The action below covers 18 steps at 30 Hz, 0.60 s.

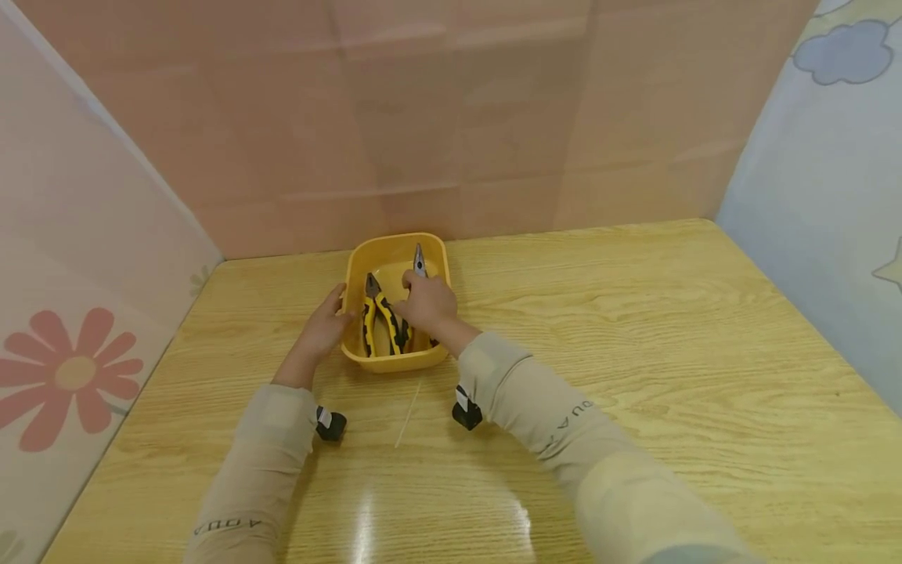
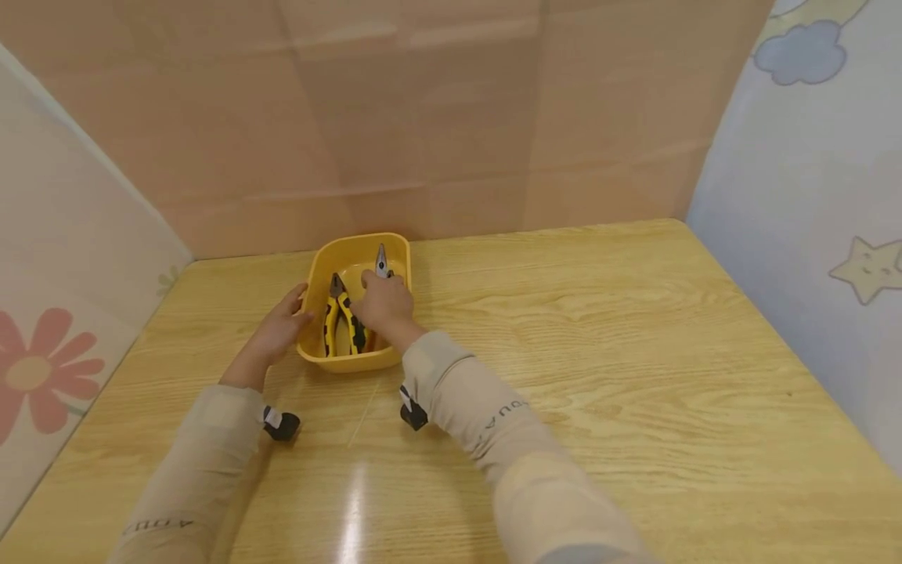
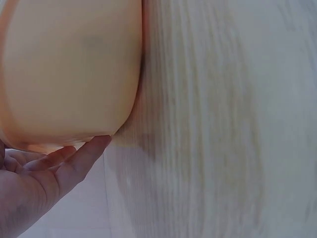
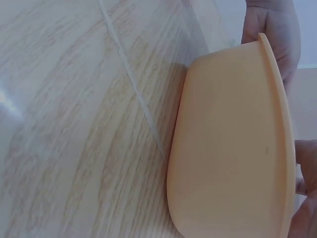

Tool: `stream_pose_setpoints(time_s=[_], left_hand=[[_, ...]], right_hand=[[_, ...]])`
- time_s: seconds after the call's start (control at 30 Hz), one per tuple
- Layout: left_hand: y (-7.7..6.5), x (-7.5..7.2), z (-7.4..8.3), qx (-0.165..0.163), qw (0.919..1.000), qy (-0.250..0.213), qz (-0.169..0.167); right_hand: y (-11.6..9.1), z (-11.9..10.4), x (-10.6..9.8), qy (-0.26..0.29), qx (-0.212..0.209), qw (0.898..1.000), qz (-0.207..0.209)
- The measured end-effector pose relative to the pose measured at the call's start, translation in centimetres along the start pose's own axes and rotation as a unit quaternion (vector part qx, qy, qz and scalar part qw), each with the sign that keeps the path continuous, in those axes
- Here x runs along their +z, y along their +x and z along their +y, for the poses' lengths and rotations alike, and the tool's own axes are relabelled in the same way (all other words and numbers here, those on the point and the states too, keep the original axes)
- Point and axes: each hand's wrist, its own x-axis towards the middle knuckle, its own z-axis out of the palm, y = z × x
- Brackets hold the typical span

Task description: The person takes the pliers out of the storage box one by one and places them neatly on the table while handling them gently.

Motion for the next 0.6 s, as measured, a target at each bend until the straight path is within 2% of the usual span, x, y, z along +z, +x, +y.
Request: stream_pose_setpoints(time_s=[0.4, 0.6], left_hand=[[0.1, 0.1, 0.5, -0.002, 0.9999, -0.009, -0.005], [0.3, 0.1, 0.5, 0.001, 0.9999, -0.011, -0.004]], right_hand=[[-0.4, 0.6, -1.2, 0.081, -0.014, 0.997, -0.013], [-0.4, 1.0, -1.9, 0.091, -0.015, 0.996, -0.009]])
